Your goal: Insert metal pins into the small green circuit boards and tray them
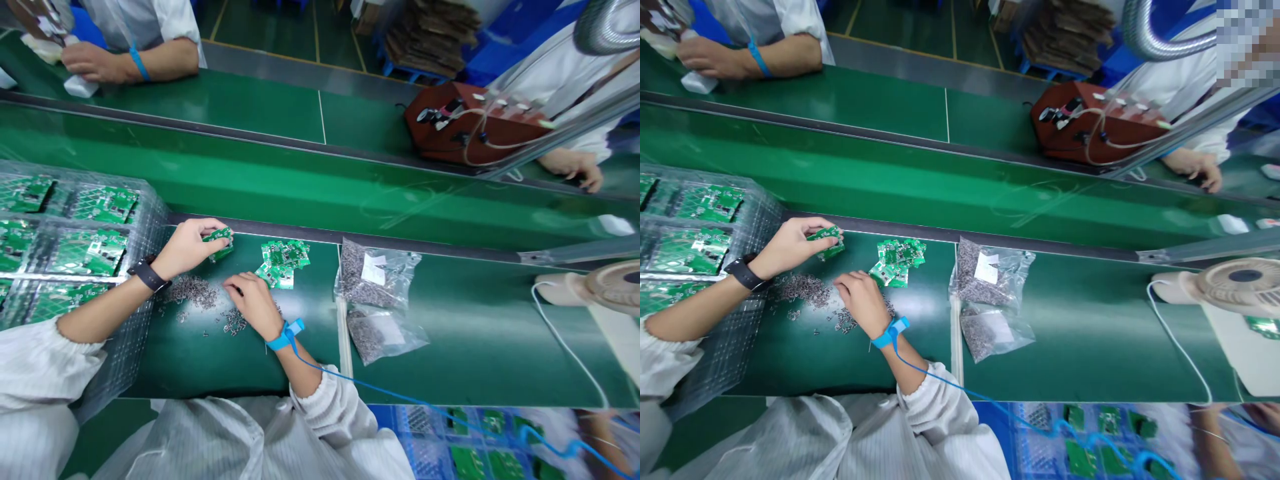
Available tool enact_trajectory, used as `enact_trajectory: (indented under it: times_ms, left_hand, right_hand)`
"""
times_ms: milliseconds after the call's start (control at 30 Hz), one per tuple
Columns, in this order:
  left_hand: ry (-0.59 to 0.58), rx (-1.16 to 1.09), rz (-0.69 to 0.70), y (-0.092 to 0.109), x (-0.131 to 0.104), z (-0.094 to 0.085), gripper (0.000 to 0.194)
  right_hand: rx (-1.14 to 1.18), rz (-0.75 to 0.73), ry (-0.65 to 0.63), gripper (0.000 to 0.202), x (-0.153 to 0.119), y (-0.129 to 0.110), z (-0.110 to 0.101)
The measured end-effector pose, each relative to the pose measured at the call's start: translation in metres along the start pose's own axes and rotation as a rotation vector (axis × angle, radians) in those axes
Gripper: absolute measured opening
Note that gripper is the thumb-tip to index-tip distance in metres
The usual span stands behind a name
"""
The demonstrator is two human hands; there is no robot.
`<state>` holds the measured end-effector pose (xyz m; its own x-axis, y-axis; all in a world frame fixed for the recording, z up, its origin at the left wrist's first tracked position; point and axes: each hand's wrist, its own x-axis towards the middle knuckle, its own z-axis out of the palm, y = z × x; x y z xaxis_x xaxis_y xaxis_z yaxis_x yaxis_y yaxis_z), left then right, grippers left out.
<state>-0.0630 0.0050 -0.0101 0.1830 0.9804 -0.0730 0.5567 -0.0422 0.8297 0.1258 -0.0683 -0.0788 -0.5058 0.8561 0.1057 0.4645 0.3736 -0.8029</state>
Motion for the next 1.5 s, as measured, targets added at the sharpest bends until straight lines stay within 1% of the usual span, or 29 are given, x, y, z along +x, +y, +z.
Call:
enact_trajectory:
  times_ms: [67, 167, 233, 300, 367, 433, 533, 600, 700, 767, 867, 967, 1067, 1133, 1200, 1267, 1400, 1500]
  left_hand:
    - [0.024, 0.057, 0.009, 0.003, -0.001, 0.0, 0.029]
    - [-0.012, 0.153, 0.019, 0.004, -0.003, 0.001, 0.029]
    - [-0.041, 0.181, 0.063, 0.004, -0.004, 0.003, 0.028]
    - [-0.049, 0.172, 0.1, 0.004, -0.004, 0.005, 0.027]
    - [-0.035, 0.162, 0.112, 0.005, -0.005, 0.006, 0.027]
    - [-0.014, 0.16, 0.106, 0.007, -0.005, 0.006, 0.026]
    - [-0.017, 0.168, 0.115, 0.01, -0.006, 0.006, 0.025]
    - [-0.036, 0.189, 0.134, 0.011, -0.007, 0.006, 0.025]
    - [-0.065, 0.206, 0.161, 0.012, -0.008, 0.007, 0.027]
    - [-0.077, 0.22, 0.161, 0.013, -0.008, 0.007, 0.029]
    - [-0.068, 0.266, 0.131, 0.013, -0.008, 0.008, 0.032]
    - [-0.074, 0.272, 0.105, 0.012, -0.006, 0.008, 0.03]
    - [-0.143, 0.21, 0.097, 0.007, -0.006, 0.008, 0.026]
    - [-0.214, 0.16, 0.095, 0.005, -0.005, 0.008, 0.024]
    - [-0.307, 0.156, 0.095, 0.003, -0.005, 0.007, 0.021]
    - [-0.399, 0.183, 0.09, 0.001, -0.005, 0.006, 0.017]
    - [-0.523, 0.112, 0.053, 0.001, -0.004, 0.005, 0.013]
    - [-0.555, 0.038, 0.034, 0.003, -0.004, 0.005, 0.015]
  right_hand:
    - [-0.06, -0.009, 0.01, 0.017, 0.0, -0.001, -0.001]
    - [-0.155, 0.007, -0.046, 0.021, 0.0, -0.001, -0.001]
    - [-0.17, 0.034, -0.067, 0.023, 0.001, 0.0, 0.0]
    - [-0.133, 0.067, -0.041, 0.023, 0.002, 0.001, 0.0]
    - [-0.088, 0.096, -0.007, 0.02, 0.002, 0.001, 0.0]
    - [-0.074, 0.125, -0.018, 0.017, 0.002, -0.001, 0.0]
    - [-0.094, 0.19, -0.054, 0.021, 0.001, -0.003, 0.0]
    - [-0.067, 0.212, -0.03, 0.021, 0.0, -0.004, 0.001]
    - [0.034, 0.177, 0.015, 0.019, 0.0, -0.002, 0.002]
    - [0.034, 0.15, 0.019, 0.02, 0.001, 0.0, 0.002]
    - [0.012, 0.142, 0.046, 0.021, 0.001, 0.001, 0.002]
    - [0.127, 0.16, 0.068, 0.022, 0.001, 0.0, 0.001]
    - [0.268, 0.187, 0.066, 0.021, 0.0, -0.003, 0.001]
    - [0.394, 0.208, 0.14, 0.013, 0.001, -0.005, 0.001]
    - [0.515, 0.217, 0.234, 0.006, 0.002, -0.007, 0.0]
    - [0.59, 0.22, 0.3, 0.006, 0.004, -0.007, -0.001]
    - [0.627, 0.242, 0.375, 0.008, 0.005, -0.005, -0.005]
    - [0.628, 0.254, 0.413, 0.01, 0.005, -0.005, -0.008]
